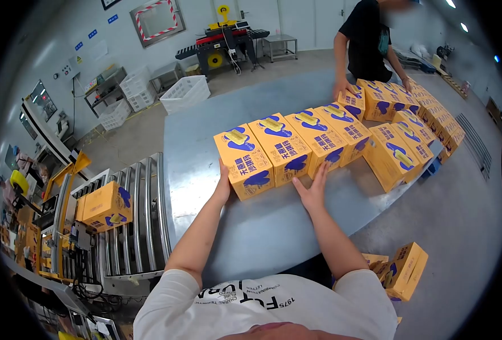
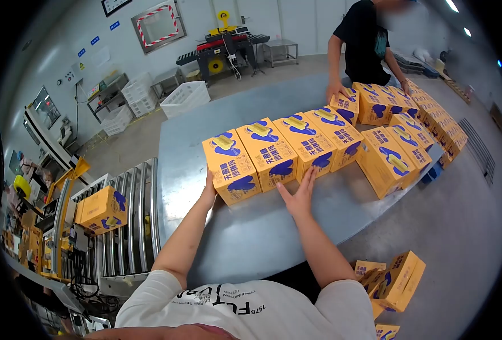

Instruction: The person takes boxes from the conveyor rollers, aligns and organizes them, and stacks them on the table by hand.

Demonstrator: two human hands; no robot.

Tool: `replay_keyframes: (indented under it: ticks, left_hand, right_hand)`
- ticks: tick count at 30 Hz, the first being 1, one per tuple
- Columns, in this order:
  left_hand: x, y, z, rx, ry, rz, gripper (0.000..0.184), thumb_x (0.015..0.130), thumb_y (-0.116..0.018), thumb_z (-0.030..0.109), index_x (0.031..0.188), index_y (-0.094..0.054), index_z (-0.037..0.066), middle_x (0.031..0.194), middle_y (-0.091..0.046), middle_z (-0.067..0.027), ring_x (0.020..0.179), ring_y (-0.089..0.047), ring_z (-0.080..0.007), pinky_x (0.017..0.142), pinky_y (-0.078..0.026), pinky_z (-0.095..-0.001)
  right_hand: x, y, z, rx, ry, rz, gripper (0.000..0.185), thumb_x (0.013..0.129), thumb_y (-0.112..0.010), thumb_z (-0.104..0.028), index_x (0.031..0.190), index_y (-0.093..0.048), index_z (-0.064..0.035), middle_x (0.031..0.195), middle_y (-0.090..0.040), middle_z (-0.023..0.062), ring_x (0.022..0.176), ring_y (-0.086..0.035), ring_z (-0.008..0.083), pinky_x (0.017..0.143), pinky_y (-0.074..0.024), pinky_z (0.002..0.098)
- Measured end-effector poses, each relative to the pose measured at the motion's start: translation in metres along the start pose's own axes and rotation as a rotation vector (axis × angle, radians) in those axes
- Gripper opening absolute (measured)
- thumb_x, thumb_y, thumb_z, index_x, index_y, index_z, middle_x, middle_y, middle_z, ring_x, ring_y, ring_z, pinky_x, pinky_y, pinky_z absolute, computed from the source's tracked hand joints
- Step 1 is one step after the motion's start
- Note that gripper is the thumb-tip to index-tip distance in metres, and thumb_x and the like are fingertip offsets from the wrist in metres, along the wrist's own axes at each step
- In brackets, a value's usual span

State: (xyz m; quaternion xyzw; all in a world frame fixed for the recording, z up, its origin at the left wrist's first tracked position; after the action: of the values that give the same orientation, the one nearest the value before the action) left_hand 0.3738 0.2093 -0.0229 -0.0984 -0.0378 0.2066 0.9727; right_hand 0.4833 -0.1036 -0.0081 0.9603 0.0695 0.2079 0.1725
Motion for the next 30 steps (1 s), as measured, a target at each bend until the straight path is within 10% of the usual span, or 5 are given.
replay_keyframes:
  ticks: [5, 16, 19, 23, 30]
  left_hand:
    - [-0.037, -0.005, -0.008, -0.058, -0.127, 0.170, 0.062, 0.112, -0.030, 0.046, 0.152, -0.039, -0.001, 0.155, -0.044, -0.0161, 0.146, -0.041, -0.0276, 0.120, -0.035, -0.0428]
    - [-0.040, -0.004, -0.011, -0.067, -0.162, 0.221, 0.050, 0.106, -0.053, 0.022, 0.151, -0.043, 0.002, 0.132, -0.056, -0.0120, 0.123, -0.057, -0.0239, 0.104, -0.052, -0.0373]
    - [-0.042, -0.003, -0.013, 0.363, -0.434, 0.211, 0.066, 0.093, -0.073, 0.009, 0.151, -0.042, 0.002, 0.117, -0.055, -0.0078, 0.112, -0.061, -0.0209, 0.101, -0.054, -0.0343]
    - [-0.059, -0.027, 0.009, 0.450, -0.150, 0.311, 0.080, 0.075, -0.091, 0.007, 0.141, -0.046, -0.001, 0.102, -0.054, -0.0045, 0.102, -0.062, -0.0150, 0.093, -0.059, -0.0300]
    - [-0.027, -0.039, -0.010, 0.590, -0.163, 0.165, 0.079, 0.090, -0.080, 0.012, 0.155, -0.037, -0.001, 0.114, -0.065, -0.0101, 0.112, -0.063, -0.0174, 0.108, -0.048, -0.0328]
  right_hand:
    - [0.004, -0.001, 0.015, 0.120, -0.080, 0.202, 0.117, 0.088, -0.079, -0.042, 0.163, -0.002, 0.0024, 0.169, 0.001, 0.0303, 0.158, -0.003, 0.0416, 0.127, -0.0129, 0.0481]
    - [0.087, 0.020, 0.089, 0.259, -0.026, 0.156, 0.096, 0.099, -0.063, -0.043, 0.161, -0.011, 0.0083, 0.168, -0.011, 0.0315, 0.157, -0.014, 0.0407, 0.127, -0.0156, 0.0402]
    - [0.078, 0.010, 0.078, 0.080, -0.002, 0.216, 0.097, 0.098, -0.064, -0.046, 0.161, -0.012, 0.0070, 0.167, -0.012, 0.0322, 0.157, -0.015, 0.0420, 0.125, -0.0206, 0.0417]
    - [0.058, 0.007, 0.055, -0.032, -0.121, 0.190, 0.097, 0.097, -0.065, -0.049, 0.161, -0.017, 0.0058, 0.166, -0.015, 0.0321, 0.154, -0.022, 0.0429, 0.123, -0.0272, 0.0445]
    - [0.065, -0.006, 0.060, 0.079, 0.017, 0.155, 0.089, 0.097, -0.070, -0.045, 0.158, -0.029, 0.0041, 0.166, -0.019, 0.0279, 0.149, -0.035, 0.0402, 0.110, -0.0460, 0.0443]
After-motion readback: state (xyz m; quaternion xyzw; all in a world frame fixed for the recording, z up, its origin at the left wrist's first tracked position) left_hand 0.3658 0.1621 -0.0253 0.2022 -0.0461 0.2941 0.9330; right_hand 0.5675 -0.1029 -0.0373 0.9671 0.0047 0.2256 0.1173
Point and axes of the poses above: each hand's wrist, its own x-axis towards the middle knuckle, its own y-axis out of the back of the hand, z = x × y, the point moved 1 cm from there along x, towards the middle knuckle
